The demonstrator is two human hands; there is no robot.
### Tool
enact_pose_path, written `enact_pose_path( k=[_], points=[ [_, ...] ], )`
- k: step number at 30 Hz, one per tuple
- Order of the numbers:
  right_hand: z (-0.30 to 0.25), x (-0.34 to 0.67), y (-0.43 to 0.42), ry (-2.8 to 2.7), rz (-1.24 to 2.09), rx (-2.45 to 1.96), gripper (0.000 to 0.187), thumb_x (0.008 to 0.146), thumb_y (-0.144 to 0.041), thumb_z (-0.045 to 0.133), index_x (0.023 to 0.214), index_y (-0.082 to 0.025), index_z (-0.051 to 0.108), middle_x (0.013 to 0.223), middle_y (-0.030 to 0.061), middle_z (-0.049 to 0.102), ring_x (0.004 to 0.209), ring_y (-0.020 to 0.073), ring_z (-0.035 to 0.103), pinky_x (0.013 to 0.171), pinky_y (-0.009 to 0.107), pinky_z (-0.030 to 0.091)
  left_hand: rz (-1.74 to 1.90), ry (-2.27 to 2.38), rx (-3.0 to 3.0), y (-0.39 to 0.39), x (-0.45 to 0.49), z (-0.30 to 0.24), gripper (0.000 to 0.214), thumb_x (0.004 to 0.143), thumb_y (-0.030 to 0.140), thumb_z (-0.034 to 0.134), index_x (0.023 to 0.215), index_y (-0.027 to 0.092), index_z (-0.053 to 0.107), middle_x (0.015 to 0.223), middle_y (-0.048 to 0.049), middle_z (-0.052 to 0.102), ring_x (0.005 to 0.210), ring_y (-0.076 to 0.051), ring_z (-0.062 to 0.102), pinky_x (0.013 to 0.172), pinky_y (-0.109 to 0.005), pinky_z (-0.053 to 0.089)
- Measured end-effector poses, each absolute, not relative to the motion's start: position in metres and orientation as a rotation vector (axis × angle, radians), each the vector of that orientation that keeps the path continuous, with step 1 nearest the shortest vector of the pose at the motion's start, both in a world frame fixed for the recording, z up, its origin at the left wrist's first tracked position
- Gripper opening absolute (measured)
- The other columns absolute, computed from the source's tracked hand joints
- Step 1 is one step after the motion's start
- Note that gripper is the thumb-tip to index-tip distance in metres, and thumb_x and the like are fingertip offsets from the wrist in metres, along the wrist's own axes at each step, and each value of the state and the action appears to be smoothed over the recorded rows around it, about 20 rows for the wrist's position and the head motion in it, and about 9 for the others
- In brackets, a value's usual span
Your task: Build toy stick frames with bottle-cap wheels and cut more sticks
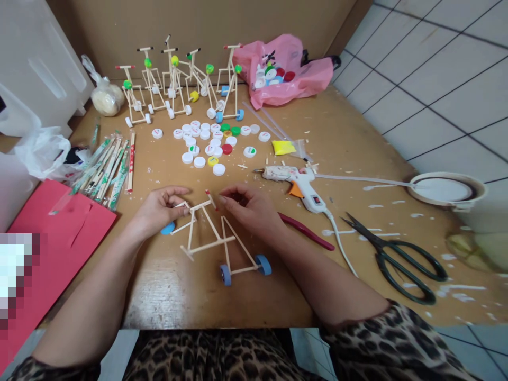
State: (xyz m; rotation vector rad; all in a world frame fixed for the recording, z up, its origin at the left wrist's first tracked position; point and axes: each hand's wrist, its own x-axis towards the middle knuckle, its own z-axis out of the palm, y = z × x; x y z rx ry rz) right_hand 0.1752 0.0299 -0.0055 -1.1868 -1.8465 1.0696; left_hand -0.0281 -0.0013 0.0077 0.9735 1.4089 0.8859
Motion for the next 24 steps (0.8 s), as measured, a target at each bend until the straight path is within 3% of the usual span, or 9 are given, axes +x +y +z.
enact_pose_path(
  k=[8,19,24],
  points=[
    [-0.009,0.174,0.038,-1.919,0.911,-1.216,0.009,0.073,-0.019,0.055,0.071,-0.018,0.063,0.068,0.0012,0.063,0.062,0.0129,0.054,0.059,0.026,0.043,0.912,1.437,0.861,0.015,-0.035,-0.001,0.029,0.043,0.016,0.083,0.065,0.014,0.064,0.053,0.0007,0.064,0.051,-0.011,0.061,0.053,-0.022,0.050],
    [-0.014,0.172,0.039,-1.963,0.786,-1.233,0.010,0.073,-0.013,0.055,0.070,-0.018,0.063,0.067,0.0008,0.062,0.060,0.0125,0.052,0.060,0.026,0.042,0.849,1.567,1.013,0.020,-0.036,0.006,0.019,0.046,0.018,0.079,0.057,0.015,0.064,0.045,0.0035,0.057,0.038,-0.008,0.047,0.040,-0.021,0.038],
    [-0.015,0.172,0.039,-1.989,0.732,-1.238,0.010,0.073,-0.013,0.056,0.071,-0.019,0.063,0.067,0.0010,0.062,0.061,0.0134,0.053,0.062,0.027,0.042,0.926,1.681,1.244,0.025,-0.045,-0.006,0.015,0.047,0.019,0.077,0.059,0.016,0.068,0.052,0.0012,0.061,0.047,-0.011,0.051,0.048,-0.024,0.041]
  ],
)
